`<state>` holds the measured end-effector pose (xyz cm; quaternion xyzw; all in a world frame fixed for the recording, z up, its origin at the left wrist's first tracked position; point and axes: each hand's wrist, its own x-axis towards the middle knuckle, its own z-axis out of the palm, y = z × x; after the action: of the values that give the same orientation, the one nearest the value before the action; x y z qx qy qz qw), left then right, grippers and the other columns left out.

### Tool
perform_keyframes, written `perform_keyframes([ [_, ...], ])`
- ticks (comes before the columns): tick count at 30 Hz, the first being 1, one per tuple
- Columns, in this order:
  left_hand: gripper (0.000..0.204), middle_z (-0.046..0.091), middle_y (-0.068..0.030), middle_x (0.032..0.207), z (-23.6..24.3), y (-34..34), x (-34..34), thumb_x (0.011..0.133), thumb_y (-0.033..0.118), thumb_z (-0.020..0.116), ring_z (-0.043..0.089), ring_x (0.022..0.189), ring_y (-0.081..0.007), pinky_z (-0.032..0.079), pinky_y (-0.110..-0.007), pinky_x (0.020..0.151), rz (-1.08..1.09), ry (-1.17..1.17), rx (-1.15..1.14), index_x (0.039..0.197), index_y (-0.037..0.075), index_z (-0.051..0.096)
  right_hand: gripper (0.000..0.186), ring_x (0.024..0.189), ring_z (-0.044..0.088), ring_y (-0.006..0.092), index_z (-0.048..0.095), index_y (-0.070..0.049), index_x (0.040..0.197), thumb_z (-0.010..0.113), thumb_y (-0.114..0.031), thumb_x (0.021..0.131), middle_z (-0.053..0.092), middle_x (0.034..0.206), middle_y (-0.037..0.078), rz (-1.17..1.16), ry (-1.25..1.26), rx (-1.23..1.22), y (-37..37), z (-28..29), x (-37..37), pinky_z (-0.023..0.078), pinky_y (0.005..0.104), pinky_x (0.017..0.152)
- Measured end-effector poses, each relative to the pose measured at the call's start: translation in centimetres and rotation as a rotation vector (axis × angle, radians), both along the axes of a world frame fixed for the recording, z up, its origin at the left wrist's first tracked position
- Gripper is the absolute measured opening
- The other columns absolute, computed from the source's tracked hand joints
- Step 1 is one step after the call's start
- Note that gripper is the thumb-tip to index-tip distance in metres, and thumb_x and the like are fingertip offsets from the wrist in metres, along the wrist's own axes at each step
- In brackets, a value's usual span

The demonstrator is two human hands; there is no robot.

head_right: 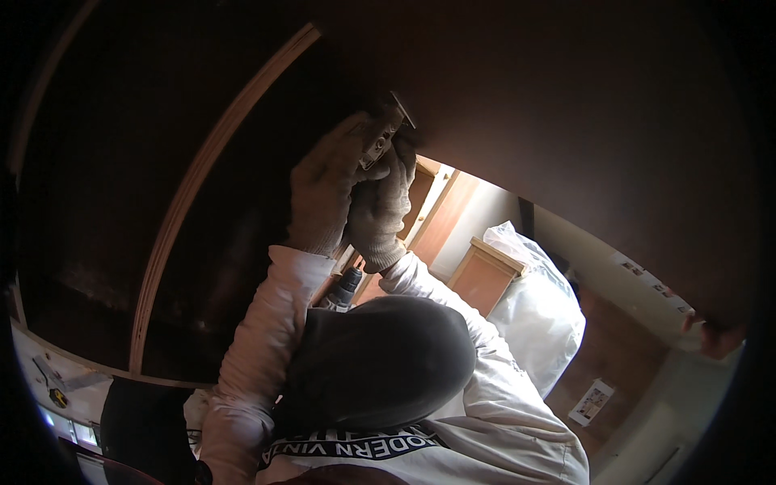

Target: The person, assisted by another individual holding a panel, positions and secures metal hinges onto a cabinet door and frame using a power drill.

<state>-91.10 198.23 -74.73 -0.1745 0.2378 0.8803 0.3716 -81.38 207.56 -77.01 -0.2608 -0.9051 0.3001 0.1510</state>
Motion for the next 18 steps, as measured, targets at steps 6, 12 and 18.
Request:
perform_keyframes([
  [6,0.042,0.063,-0.0208,0.132,1.2,1.8,1.3,0.107,0.015,0.053,0.067,0.116,-0.0259,0.061,-0.037,0.095,0.202,-0.104,-0.039,0.141,-0.009,0.050,0.060,0.140,0.046,0.0436,0.052,0.000,0.144,0.071,-0.021,0.091,0.046,0.151,0.027,0.010,0.074,0.135,-0.8,1.2,-0.9,0.041,0.0472,0.113],
  [12,0.042,0.062,-0.0215,0.133,2.2,1.8,1.1,0.108,0.015,0.051,0.066,0.118,-0.0278,0.060,-0.040,0.098,0.192,-0.118,0.004,0.143,-0.008,0.048,0.061,0.140,0.046,0.0434,0.050,0.000,0.146,0.070,-0.020,0.092,0.048,0.149,0.026,0.020,0.065,0.134,-0.3,0.9,-0.6,0.041,0.0478,0.113],
  [18,0.042,0.063,-0.0206,0.132,0.9,0.6,1.1,0.108,0.016,0.051,0.067,0.117,-0.0265,0.059,-0.042,0.101,0.094,-0.003,-0.027,0.142,-0.008,0.049,0.057,0.140,0.044,0.0431,0.051,-0.001,0.144,0.067,-0.016,0.092,0.047,0.149,0.025,-0.028,0.071,0.098,-1.3,1.1,-1.3,0.040,0.0467,0.114],
])
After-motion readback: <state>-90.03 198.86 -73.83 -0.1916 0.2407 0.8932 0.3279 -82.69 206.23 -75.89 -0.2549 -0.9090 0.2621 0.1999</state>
